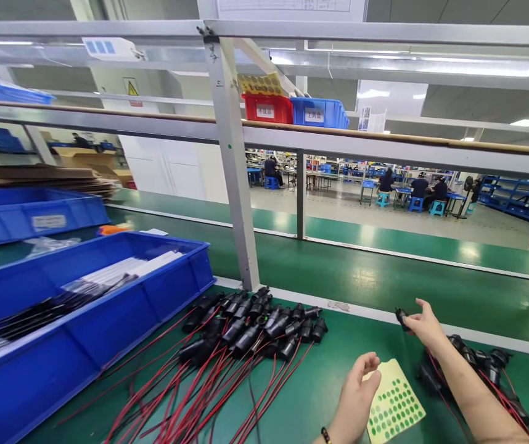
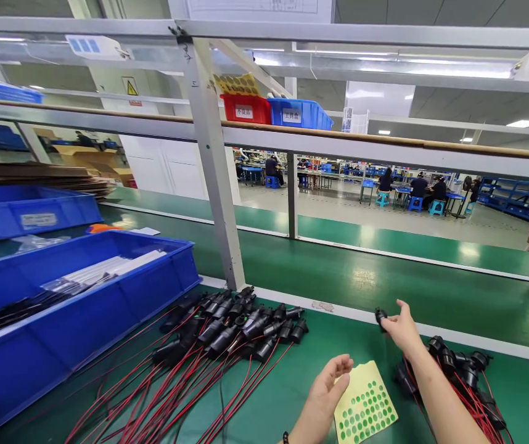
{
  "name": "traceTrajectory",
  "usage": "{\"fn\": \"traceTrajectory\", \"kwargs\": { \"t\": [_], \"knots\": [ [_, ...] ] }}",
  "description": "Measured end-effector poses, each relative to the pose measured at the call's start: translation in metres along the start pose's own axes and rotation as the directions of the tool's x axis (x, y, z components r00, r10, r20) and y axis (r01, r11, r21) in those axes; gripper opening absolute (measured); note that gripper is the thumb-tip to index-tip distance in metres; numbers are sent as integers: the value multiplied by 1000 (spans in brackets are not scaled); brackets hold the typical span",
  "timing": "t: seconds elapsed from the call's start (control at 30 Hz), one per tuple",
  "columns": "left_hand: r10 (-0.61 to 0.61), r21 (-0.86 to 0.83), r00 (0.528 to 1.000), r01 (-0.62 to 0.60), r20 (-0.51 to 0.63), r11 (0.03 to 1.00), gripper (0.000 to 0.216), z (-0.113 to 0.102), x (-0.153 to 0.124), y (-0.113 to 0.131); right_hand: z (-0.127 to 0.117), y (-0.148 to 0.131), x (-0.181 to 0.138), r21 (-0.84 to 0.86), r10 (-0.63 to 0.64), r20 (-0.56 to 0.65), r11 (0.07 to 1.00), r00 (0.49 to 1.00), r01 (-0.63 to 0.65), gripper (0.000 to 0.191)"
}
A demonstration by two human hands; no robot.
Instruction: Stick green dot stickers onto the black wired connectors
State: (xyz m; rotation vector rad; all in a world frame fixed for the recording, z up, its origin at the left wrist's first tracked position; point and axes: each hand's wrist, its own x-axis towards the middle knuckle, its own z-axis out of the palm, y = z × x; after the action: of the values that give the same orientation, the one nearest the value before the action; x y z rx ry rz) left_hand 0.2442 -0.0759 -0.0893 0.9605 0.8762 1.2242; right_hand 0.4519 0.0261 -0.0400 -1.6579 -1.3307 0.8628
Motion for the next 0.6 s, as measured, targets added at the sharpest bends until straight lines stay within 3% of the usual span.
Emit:
{"fn": "traceTrajectory", "kwargs": {
  "t": [0.1, 0.17, 0.27, 0.4, 0.6],
  "knots": [
    [-124, -254, 989, 142, 86, 957, 61, 6, -3, 2, 29, -10, -60, 307, -85, 145, 951, 986, 37, 91],
    [-149, -382, 971, 211, 185, 900, 52, 12, -6, 5, 46, -10, -99, 445, -120, 214, 896, 969, 13, 92],
    [-169, -487, 957, 266, 235, 832, 31, 21, -11, 10, 59, -4, -137, 681, -104, 119, 732, 987, -4, 95],
    [-284, -461, 921, 380, 265, 802, 28, 22, -20, 11, 57, 13, -147, 682, -75, 24, 731, 997, 38, 95],
    [-418, -313, 837, 527, 353, 791, 44, 1, -28, -2, 60, 49, -152, 552, -91, 42, 832, 995, 53, 100]
  ]
}}
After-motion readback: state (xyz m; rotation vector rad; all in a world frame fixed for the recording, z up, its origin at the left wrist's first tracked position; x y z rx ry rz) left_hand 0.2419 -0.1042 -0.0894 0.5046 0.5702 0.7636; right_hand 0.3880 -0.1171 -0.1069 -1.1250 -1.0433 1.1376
